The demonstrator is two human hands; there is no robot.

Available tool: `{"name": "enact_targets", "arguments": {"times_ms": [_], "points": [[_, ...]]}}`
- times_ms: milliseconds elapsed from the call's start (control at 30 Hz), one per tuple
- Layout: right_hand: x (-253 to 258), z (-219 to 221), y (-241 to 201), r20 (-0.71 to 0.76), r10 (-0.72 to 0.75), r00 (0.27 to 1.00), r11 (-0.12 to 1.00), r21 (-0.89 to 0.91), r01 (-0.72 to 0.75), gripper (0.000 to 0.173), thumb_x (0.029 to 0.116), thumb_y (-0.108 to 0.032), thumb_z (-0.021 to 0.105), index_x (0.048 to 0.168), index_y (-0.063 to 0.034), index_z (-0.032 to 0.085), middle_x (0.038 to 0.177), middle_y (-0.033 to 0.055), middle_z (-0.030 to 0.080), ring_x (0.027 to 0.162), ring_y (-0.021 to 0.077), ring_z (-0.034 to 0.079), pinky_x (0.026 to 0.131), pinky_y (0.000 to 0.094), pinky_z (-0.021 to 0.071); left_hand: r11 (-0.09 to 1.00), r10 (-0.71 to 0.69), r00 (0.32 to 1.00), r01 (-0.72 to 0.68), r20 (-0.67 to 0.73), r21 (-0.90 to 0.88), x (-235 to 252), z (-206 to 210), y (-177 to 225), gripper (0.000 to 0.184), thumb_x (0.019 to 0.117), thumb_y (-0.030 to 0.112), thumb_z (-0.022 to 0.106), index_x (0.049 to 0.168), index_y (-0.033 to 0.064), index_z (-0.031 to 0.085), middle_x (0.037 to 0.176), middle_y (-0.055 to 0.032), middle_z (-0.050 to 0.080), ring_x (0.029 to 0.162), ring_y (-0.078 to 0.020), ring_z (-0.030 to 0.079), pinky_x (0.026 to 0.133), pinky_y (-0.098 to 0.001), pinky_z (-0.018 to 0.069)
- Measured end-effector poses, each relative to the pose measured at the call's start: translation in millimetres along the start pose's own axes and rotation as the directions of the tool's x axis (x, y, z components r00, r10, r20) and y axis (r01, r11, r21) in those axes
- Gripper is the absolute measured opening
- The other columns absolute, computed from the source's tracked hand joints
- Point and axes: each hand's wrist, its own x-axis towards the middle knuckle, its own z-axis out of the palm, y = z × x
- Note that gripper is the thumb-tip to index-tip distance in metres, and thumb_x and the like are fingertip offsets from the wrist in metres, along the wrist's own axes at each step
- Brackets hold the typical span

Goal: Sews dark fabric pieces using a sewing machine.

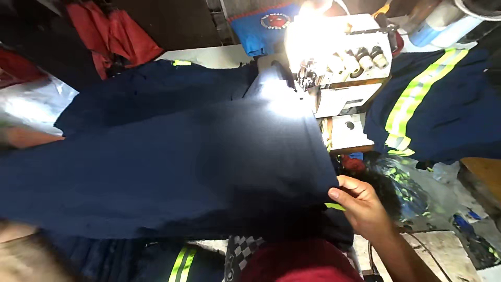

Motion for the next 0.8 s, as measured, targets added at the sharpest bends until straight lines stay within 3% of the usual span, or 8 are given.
{"name": "enact_targets", "arguments": {"times_ms": [67, 167, 400, 533, 600, 667, 733, 800], "points": [[-2.9, 1.8, 20.9, -0.011, 0.211, 0.977, 0.977, -0.001, -0.211, 0.008, 0.0941, -0.013, 0.067, 0.092, -0.0103, 0.074, 0.087, -0.0038, 0.072, 0.080, 0.0036, 0.067, 0.073, 0.0229, 0.0581, 0.978, -0.209, 0.975, 0.208, 0.082, 0.011, 15.8, 18.0, -12.0, 0.014, 0.1079, 0.013, 0.041, 0.117, 0.0100, 0.052, 0.093, 0.0092, 0.060, 0.082, 0.0090, 0.059, 0.079, -0.0123, 0.0510], [0.1, 3.3, 66.6, -0.079, 0.399, 0.914, 0.917, 0.013, -0.399, 0.009, 0.0908, -0.010, 0.069, 0.084, -0.0068, 0.072, 0.079, -0.0009, 0.069, 0.074, 0.0067, 0.064, 0.070, 0.0257, 0.0554, 0.956, -0.274, 0.908, 0.292, 0.317, -0.010, 35.8, -6.3, -106.4, 0.041, 0.1051, 0.028, 0.055, 0.140, 0.0094, 0.045, 0.115, 0.0014, 0.065, 0.098, -0.0043, 0.067, 0.084, -0.0285, 0.0582], [21.8, -6.1, 79.3, -0.183, 0.498, 0.847, 0.864, 0.024, -0.503, 0.008, 0.0873, -0.001, 0.074, 0.080, -0.0022, 0.072, 0.072, 0.0014, 0.068, 0.058, 0.0057, 0.058, 0.053, 0.0214, 0.0489, 0.941, -0.308, 0.912, 0.335, 0.271, -0.057, 36.1, -3.8, -108.6, 0.023, 0.1050, 0.019, 0.054, 0.127, 0.0144, 0.053, 0.108, 0.0080, 0.069, 0.099, -0.0035, 0.069, 0.089, -0.0292, 0.0589], [46.8, -0.5, 59.2, -0.210, 0.436, 0.875, 0.897, 0.016, -0.442, 0.009, 0.0865, 0.001, 0.073, 0.080, -0.0023, 0.069, 0.073, 0.0020, 0.066, 0.059, 0.0068, 0.060, 0.052, 0.0216, 0.0510, 0.988, -0.061, 0.920, 0.111, 0.387, -0.109, 89.0, -35.1, -119.8, 0.022, 0.1034, 0.018, 0.056, 0.125, 0.0160, 0.060, 0.108, 0.0075, 0.071, 0.098, -0.0055, 0.070, 0.087, -0.0295, 0.0592], [61.7, 2.8, 46.8, -0.206, 0.407, 0.890, 0.913, 0.058, -0.404, 0.012, 0.0868, 0.004, 0.072, 0.078, -0.0025, 0.067, 0.071, 0.0011, 0.065, 0.053, 0.0052, 0.057, 0.049, 0.0190, 0.0488, 0.994, 0.075, 0.888, -0.030, 0.453, -0.105, 100.0, -29.0, -93.8, 0.020, 0.1059, 0.011, 0.047, 0.122, 0.0135, 0.057, 0.106, 0.0107, 0.069, 0.095, 0.0019, 0.068, 0.085, -0.0210, 0.0570], [77.4, 5.2, 34.8, -0.208, 0.390, 0.897, 0.920, 0.117, -0.373, 0.018, 0.0863, 0.007, 0.070, 0.074, -0.0040, 0.062, 0.065, -0.0002, 0.062, 0.047, 0.0042, 0.054, 0.046, 0.0181, 0.0477, 0.995, -0.098, 0.987, 0.096, 0.127, 0.026, 64.1, 29.2, -12.2, 0.016, 0.1059, 0.005, 0.040, 0.111, 0.0146, 0.052, 0.091, 0.0146, 0.058, 0.083, 0.0102, 0.059, 0.083, -0.0124, 0.0502], [93.8, 6.5, 23.7, -0.215, 0.382, 0.899, 0.921, 0.168, -0.352, 0.024, 0.0859, 0.010, 0.069, 0.071, -0.0048, 0.056, 0.061, 0.0000, 0.060, 0.045, 0.0051, 0.052, 0.044, 0.0188, 0.0470, 0.999, -0.054, 0.973, 0.053, 0.226, 0.007, 63.2, 42.4, 22.9, 0.016, 0.1060, 0.007, 0.037, 0.115, 0.0137, 0.049, 0.094, 0.0145, 0.054, 0.086, 0.0117, 0.055, 0.084, -0.0106, 0.0473], [109.6, 5.6, 14.4, -0.203, 0.347, 0.916, 0.935, 0.148, -0.321, 0.023, 0.0859, 0.010, 0.068, 0.073, -0.0042, 0.055, 0.064, 0.0010, 0.059, 0.046, 0.0056, 0.051, 0.045, 0.0190, 0.0463, 0.986, 0.161, 0.865, -0.122, 0.474, -0.113, 90.4, 35.2, 24.3, 0.015, 0.1028, 0.013, 0.043, 0.111, 0.0184, 0.054, 0.094, 0.0195, 0.063, 0.086, 0.0129, 0.061, 0.079, -0.0086, 0.0508]]}}
